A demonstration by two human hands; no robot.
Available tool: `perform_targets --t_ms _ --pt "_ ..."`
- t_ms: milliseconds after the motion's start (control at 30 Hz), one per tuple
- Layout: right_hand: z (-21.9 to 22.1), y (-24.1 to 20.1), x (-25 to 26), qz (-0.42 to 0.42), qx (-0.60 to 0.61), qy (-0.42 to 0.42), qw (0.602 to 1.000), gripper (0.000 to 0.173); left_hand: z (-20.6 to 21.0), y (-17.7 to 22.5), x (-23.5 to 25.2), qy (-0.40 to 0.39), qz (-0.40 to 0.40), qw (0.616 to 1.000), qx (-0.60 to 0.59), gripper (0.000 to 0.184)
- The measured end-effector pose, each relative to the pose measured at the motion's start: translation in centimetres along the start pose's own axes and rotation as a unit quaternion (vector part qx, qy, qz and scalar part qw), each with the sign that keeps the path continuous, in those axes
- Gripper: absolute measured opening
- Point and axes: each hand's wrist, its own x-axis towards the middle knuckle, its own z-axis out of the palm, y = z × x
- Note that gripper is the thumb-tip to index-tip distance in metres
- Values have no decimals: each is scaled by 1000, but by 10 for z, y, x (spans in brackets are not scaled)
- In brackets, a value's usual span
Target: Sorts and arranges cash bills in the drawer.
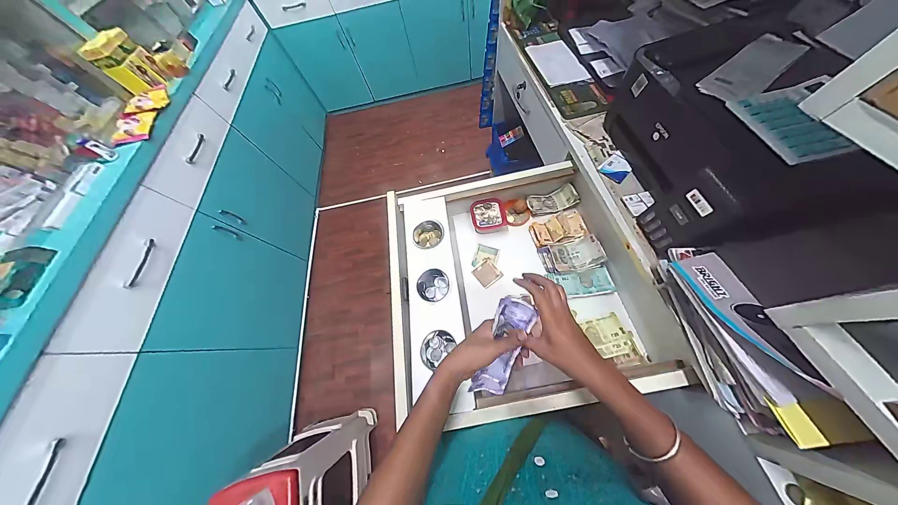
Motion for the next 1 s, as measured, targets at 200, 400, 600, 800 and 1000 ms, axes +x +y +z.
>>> perform_targets --t_ms 200,400,600,800,1000 --pt "-33 22 13 -46 225 -235 945 19 -6 20 -5 -142 -78 978 130 32" --pt "-43 42 -10 116 352 -172 913 27 -37 3 -25 -77 -10 988 132 35" --pt "-13 38 -35 267 444 -141 844 32 -48 -32 -43 71 16 991 -111 23" --pt "23 11 -45 281 503 -138 806 33 -38 -50 -48 42 33 985 -163 51" --pt "36 6 -52 212 270 -46 938 25 -2 -43 -45 109 26 991 69 114"
